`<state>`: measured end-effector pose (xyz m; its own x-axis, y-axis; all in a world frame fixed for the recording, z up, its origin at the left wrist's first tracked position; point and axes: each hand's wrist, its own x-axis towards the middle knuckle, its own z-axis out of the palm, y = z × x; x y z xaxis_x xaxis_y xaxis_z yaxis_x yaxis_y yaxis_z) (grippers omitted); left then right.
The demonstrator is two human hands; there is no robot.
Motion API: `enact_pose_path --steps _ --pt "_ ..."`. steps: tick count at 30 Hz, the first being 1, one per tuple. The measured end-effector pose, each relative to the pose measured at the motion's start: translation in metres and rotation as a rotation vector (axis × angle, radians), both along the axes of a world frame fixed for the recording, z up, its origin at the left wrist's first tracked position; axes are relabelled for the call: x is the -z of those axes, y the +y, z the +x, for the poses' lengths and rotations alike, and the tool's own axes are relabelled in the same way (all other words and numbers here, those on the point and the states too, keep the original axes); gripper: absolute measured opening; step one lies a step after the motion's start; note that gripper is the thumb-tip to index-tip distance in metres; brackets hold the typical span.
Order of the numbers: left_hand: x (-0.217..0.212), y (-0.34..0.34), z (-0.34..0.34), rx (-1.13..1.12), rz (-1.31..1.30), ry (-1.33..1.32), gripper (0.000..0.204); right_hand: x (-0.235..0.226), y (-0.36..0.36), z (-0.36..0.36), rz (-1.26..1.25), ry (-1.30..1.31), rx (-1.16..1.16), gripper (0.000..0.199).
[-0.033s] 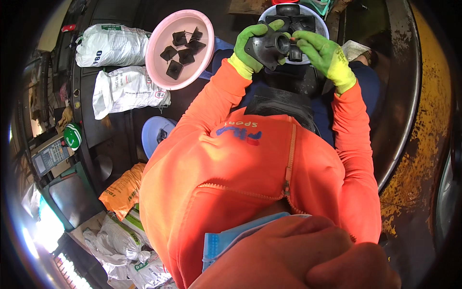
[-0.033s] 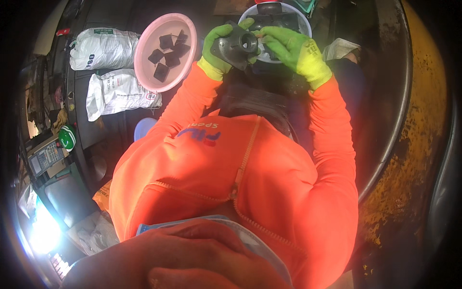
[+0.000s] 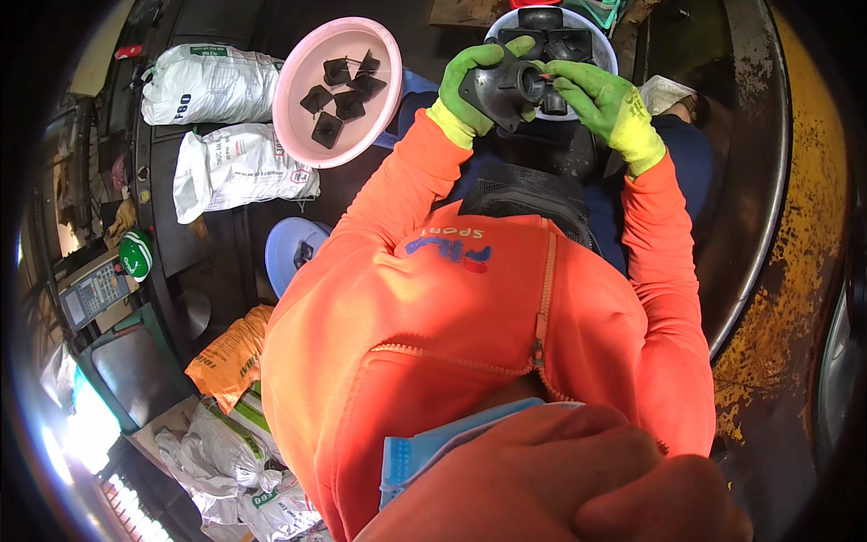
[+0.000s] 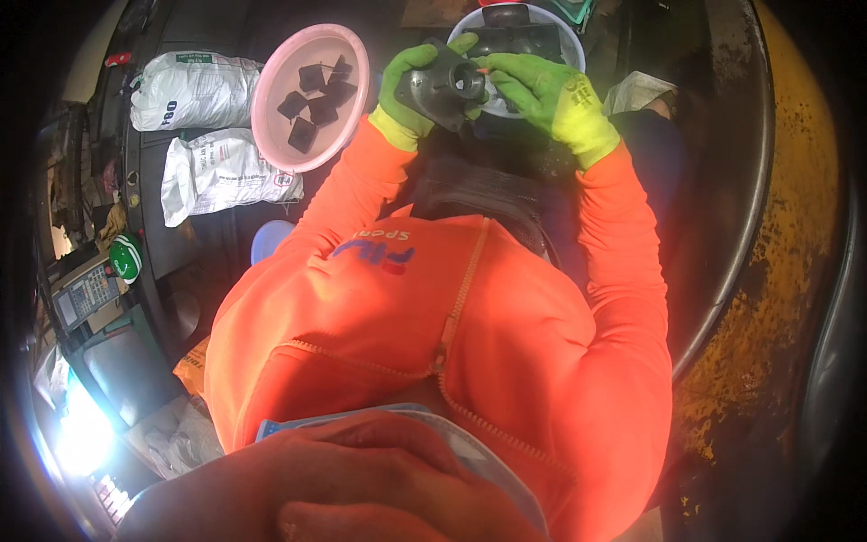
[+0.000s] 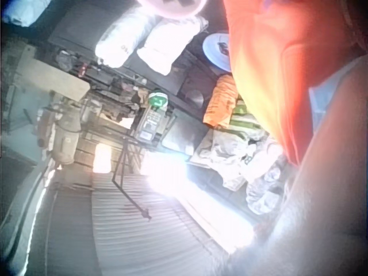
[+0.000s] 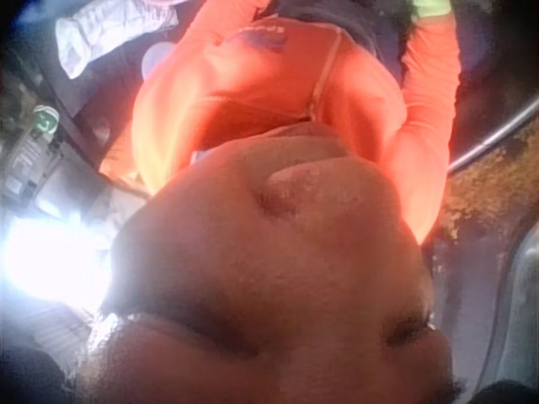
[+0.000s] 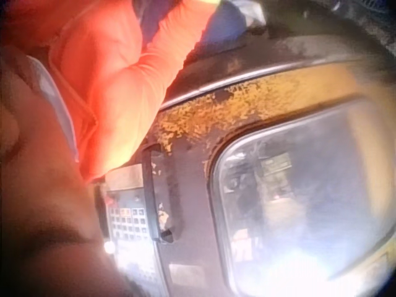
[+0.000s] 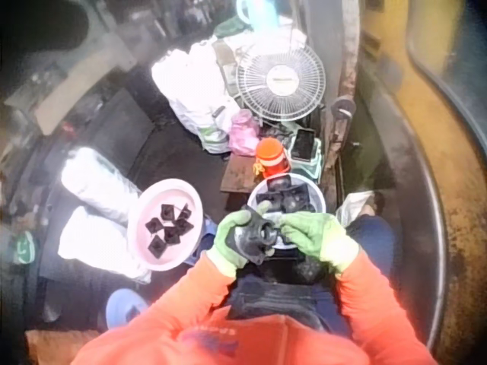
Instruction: The person repeatedly picks up small black molded parts from a white bowl, wipes them with a cloth, and places them into a pink bowl. The process is repeated for multiple parts throughout the clip.
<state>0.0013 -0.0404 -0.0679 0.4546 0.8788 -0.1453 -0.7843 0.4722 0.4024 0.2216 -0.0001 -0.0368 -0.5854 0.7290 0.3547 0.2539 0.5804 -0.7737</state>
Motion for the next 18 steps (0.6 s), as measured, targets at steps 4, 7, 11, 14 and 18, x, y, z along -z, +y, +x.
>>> enact_pose_path --steps 4,7,11,14,18 --pt "-0.005 0.001 -0.001 -0.049 -0.029 -0.021 0.051 0.004 -0.007 -0.003 0.165 -0.077 -0.037 0.027" --pt "-0.009 0.003 0.000 -0.065 -0.033 -0.099 0.070 0.005 -0.012 -0.006 0.062 -0.046 0.004 0.026" --pt "-0.014 0.010 -0.002 -0.176 0.137 0.059 0.057 0.009 -0.012 -0.012 0.036 -0.002 0.067 0.025" --pt "-0.018 0.013 -0.003 -0.211 0.183 0.099 0.063 0.013 -0.016 -0.015 -0.121 0.012 0.090 0.026" --pt "-0.032 0.014 0.001 -0.192 0.240 0.039 0.053 0.012 -0.019 -0.017 -0.142 0.068 0.080 0.028"
